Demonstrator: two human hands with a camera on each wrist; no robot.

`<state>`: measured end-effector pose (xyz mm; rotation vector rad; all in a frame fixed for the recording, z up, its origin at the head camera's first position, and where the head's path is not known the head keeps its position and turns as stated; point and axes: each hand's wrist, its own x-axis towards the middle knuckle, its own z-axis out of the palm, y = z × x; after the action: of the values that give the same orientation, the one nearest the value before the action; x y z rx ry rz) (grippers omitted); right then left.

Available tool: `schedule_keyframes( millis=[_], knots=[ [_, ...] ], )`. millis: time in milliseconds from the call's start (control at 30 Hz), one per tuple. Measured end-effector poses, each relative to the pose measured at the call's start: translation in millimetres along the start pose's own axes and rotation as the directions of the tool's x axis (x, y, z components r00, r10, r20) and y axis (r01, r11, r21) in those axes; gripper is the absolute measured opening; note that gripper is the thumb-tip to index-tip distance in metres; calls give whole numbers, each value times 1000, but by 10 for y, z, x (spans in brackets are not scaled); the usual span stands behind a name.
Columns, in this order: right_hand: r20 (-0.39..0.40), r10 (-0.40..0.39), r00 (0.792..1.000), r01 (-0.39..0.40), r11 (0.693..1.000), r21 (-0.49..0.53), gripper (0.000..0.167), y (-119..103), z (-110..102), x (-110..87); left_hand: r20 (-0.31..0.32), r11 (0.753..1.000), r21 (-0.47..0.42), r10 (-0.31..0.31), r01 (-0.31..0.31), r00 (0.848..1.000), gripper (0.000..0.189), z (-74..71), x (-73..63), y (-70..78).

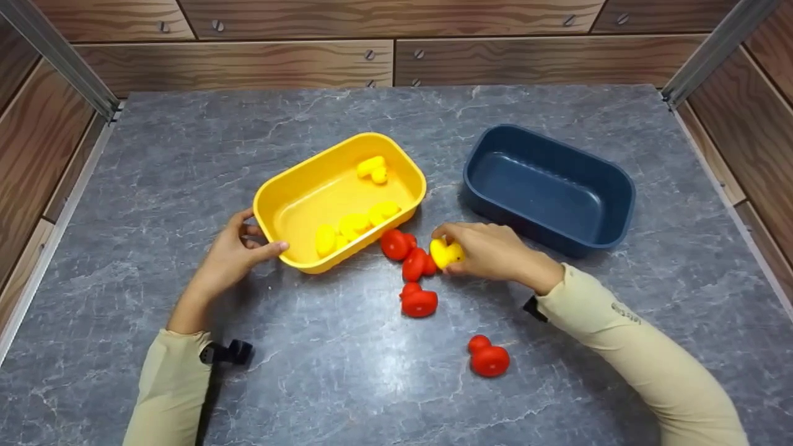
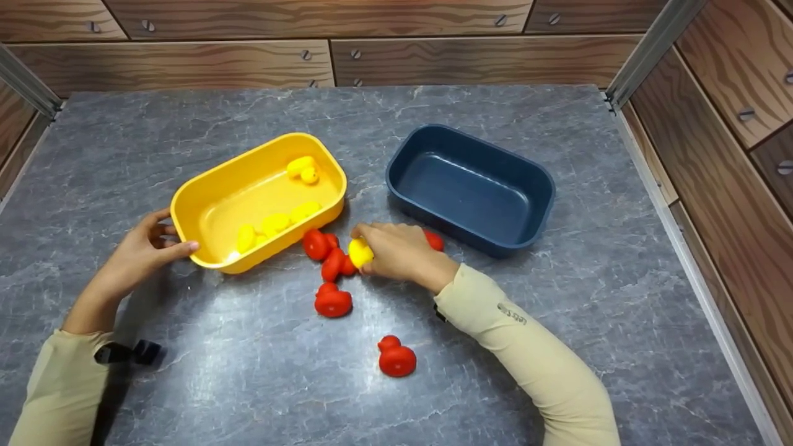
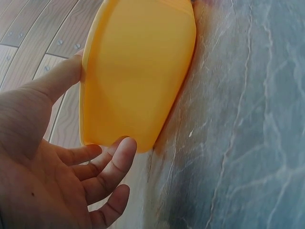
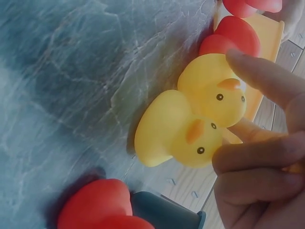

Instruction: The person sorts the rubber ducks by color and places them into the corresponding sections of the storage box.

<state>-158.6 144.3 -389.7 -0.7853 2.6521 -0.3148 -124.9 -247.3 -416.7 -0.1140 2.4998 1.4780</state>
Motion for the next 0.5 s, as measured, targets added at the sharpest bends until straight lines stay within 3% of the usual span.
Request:
schedule_keyframes(
  millis=[233, 500],
  knots=[
    [3, -10, 1000, 10, 1000, 15, 47, 12, 5, -7, 0, 1000, -4, -1, 1, 1000, 89, 2, 2, 2],
    [-42, -33, 999, 39, 985, 168, 46, 66, -9, -54, -7, 1000, 9, -3, 3, 1000, 89, 0, 0, 4]
  ],
)
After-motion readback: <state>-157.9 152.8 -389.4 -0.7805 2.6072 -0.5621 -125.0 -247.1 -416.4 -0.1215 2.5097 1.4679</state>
